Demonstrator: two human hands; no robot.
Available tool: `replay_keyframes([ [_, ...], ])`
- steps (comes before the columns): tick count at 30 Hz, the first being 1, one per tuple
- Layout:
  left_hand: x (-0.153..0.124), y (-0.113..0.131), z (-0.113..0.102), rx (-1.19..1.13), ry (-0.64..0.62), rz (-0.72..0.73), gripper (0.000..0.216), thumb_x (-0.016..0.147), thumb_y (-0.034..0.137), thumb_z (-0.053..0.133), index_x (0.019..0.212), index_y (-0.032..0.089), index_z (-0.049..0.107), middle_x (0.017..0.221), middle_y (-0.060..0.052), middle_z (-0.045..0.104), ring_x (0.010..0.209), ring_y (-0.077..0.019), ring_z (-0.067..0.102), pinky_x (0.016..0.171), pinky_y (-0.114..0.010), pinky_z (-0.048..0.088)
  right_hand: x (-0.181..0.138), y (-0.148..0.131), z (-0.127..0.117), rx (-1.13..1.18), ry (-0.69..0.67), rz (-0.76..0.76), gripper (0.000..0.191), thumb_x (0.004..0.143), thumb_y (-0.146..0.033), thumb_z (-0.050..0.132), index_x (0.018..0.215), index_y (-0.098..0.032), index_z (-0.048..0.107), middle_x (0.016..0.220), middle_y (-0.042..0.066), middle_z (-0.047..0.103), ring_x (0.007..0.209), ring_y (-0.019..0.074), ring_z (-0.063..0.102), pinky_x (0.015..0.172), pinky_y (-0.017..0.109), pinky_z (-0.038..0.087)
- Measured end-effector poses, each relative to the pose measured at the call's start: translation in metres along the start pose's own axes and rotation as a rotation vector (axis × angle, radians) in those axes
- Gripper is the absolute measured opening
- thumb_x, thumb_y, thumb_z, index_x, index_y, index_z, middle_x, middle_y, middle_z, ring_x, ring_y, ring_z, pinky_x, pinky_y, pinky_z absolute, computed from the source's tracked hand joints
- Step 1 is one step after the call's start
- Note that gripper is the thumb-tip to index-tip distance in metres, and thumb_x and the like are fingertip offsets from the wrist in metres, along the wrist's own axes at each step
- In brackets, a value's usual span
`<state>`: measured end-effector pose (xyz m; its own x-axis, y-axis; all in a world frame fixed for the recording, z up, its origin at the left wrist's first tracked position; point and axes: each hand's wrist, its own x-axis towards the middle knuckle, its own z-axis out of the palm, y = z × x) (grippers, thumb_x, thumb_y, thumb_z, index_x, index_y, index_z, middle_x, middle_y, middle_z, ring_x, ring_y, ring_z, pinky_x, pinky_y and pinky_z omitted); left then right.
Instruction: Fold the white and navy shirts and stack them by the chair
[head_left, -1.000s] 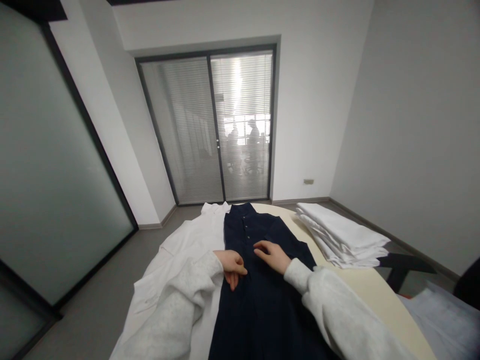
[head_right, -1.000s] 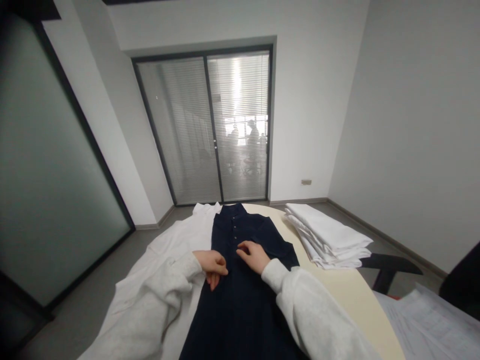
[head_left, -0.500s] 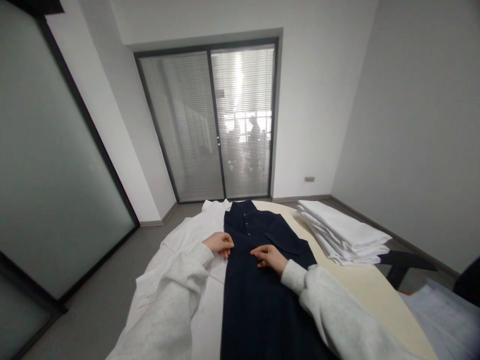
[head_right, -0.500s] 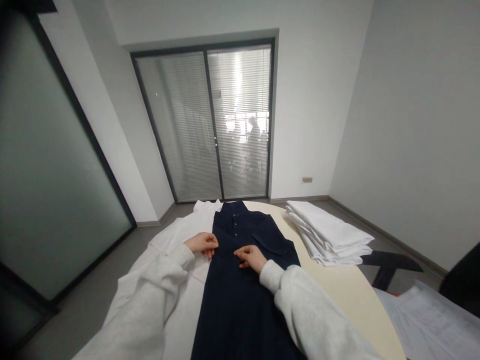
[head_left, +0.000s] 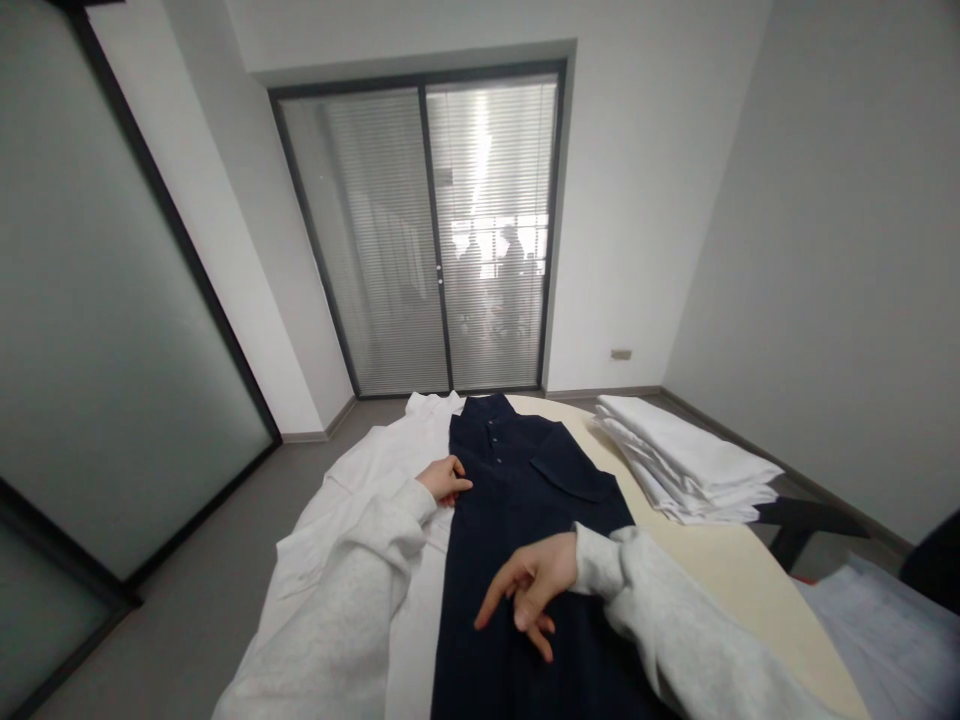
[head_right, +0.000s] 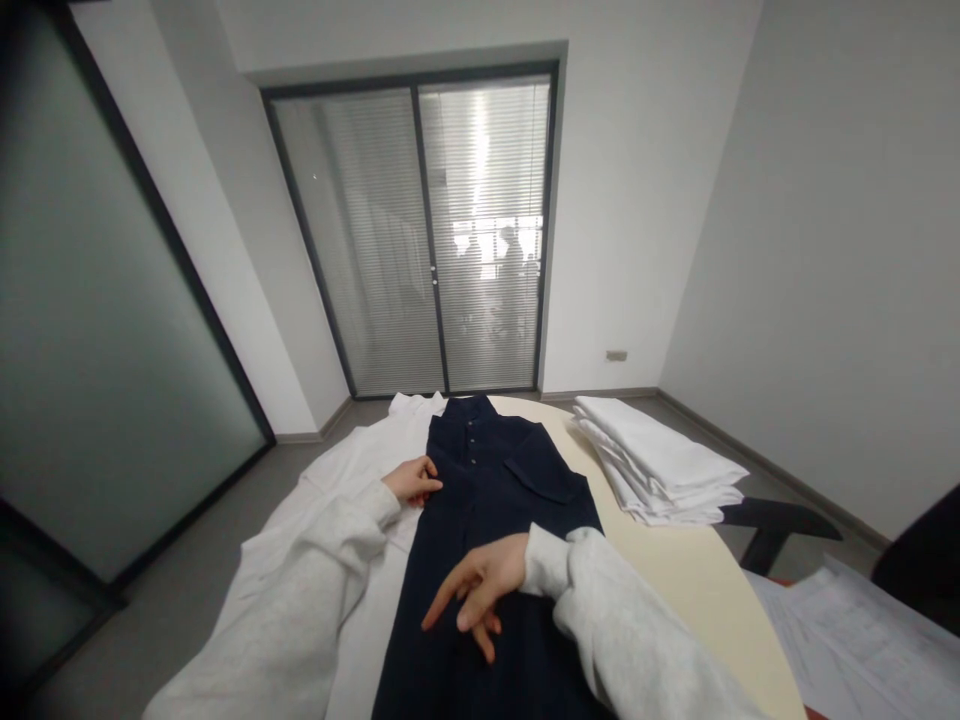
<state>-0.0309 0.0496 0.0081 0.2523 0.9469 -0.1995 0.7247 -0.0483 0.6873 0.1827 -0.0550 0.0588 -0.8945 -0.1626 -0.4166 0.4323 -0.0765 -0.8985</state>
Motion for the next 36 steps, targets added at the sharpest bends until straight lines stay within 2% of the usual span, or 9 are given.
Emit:
replay_keyframes([
  [6, 0.001, -0.004, 0.001, -0.025, -0.034, -0.011, 0.023, 0.079, 0.026, 0.057, 0.096, 0.018, 0.044, 0.053, 0.008, 0.055, 0.043, -0.0096, 0.057, 0.041, -0.017, 0.044, 0.019, -0.005, 0.016, -0.096, -0.425, 0.089, 0.085, 0.069, -0.036, 0.068, 0.139, -0.016, 0.023, 0.061, -0.001, 0.063, 0.058, 0.0127, 0.062, 0.056, 0.020, 0.048],
  [12, 0.003, -0.006, 0.003, -0.040, -0.045, -0.007, 0.021, 0.079, 0.026, 0.056, 0.096, 0.018, 0.045, 0.051, 0.008, 0.054, 0.040, -0.0085, 0.055, 0.040, -0.016, 0.044, 0.000, -0.013, 0.010, 0.043, -0.562, -0.009, 0.069, 0.069, -0.030, 0.070, 0.128, -0.009, 0.042, 0.059, 0.000, 0.059, 0.052, 0.0112, 0.056, 0.054, 0.020, 0.047],
  [16, 0.002, -0.006, 0.003, -0.044, -0.048, -0.024, 0.023, 0.079, 0.026, 0.056, 0.098, 0.018, 0.046, 0.051, 0.008, 0.054, 0.042, -0.0090, 0.055, 0.042, -0.017, 0.044, -0.017, -0.026, 0.013, 0.000, -0.560, 0.051, 0.076, 0.067, -0.035, 0.071, 0.131, -0.011, 0.038, 0.061, 0.001, 0.062, 0.052, 0.0129, 0.058, 0.050, 0.020, 0.044],
  [20, -0.001, -0.001, -0.002, 0.049, -0.009, 0.014, 0.019, 0.080, 0.029, 0.054, 0.095, 0.019, 0.051, 0.053, 0.007, 0.055, 0.046, -0.0095, 0.056, 0.049, -0.020, 0.045, -0.026, -0.027, 0.019, -0.118, -0.211, -0.024, 0.070, 0.073, -0.050, 0.060, 0.128, -0.012, 0.041, 0.066, 0.004, 0.066, 0.045, 0.0104, 0.056, 0.040, 0.017, 0.034],
  [23, -0.002, 0.005, -0.006, 0.202, 0.188, 0.119, 0.015, 0.078, 0.031, 0.054, 0.085, 0.018, 0.057, 0.063, 0.003, 0.058, 0.061, -0.0113, 0.058, 0.063, -0.022, 0.046, -0.019, -0.012, 0.010, -0.276, 0.547, -0.237, 0.054, 0.087, -0.050, 0.037, 0.126, -0.013, 0.043, 0.079, 0.008, 0.067, 0.052, 0.0102, 0.059, 0.048, 0.019, 0.040],
  [25, -0.002, 0.008, -0.007, 0.255, 0.339, 0.225, 0.014, 0.079, 0.030, 0.053, 0.084, 0.018, 0.060, 0.078, -0.001, 0.060, 0.076, -0.0138, 0.058, 0.074, -0.025, 0.044, -0.008, 0.003, -0.001, -0.522, 1.043, -0.322, 0.045, 0.089, -0.043, 0.035, 0.124, -0.018, 0.047, 0.097, 0.010, 0.066, 0.081, 0.0148, 0.062, 0.072, 0.028, 0.046],
  [26, -0.002, 0.009, -0.007, 0.262, 0.386, 0.286, 0.014, 0.080, 0.028, 0.052, 0.087, 0.018, 0.060, 0.086, -0.003, 0.061, 0.083, -0.0150, 0.057, 0.079, -0.026, 0.043, -0.002, 0.012, -0.006, -0.681, 1.162, -0.322, 0.042, 0.088, -0.041, 0.038, 0.122, -0.021, 0.050, 0.109, 0.011, 0.062, 0.099, 0.0179, 0.057, 0.086, 0.034, 0.041],
  [30, 0.006, 0.011, -0.004, 0.272, 0.405, 0.463, 0.019, 0.084, 0.024, 0.046, 0.096, 0.020, 0.061, 0.101, -0.005, 0.060, 0.099, -0.0169, 0.052, 0.092, -0.029, 0.036, 0.015, 0.043, -0.020, -1.153, 1.068, -0.136, 0.044, 0.086, -0.039, 0.042, 0.128, -0.031, 0.043, 0.140, 0.005, 0.034, 0.131, 0.0241, 0.022, 0.104, 0.050, 0.013],
  [36, 0.037, 0.022, 0.001, 0.398, 0.322, 0.489, 0.029, 0.088, 0.026, 0.040, 0.107, 0.020, 0.060, 0.108, -0.005, 0.060, 0.104, -0.0176, 0.051, 0.095, -0.029, 0.033, 0.021, 0.060, -0.027, -1.277, 1.029, -0.024, 0.047, 0.088, -0.041, 0.036, 0.135, -0.034, 0.031, 0.144, 0.002, 0.025, 0.133, 0.0227, 0.015, 0.105, 0.050, 0.009],
])
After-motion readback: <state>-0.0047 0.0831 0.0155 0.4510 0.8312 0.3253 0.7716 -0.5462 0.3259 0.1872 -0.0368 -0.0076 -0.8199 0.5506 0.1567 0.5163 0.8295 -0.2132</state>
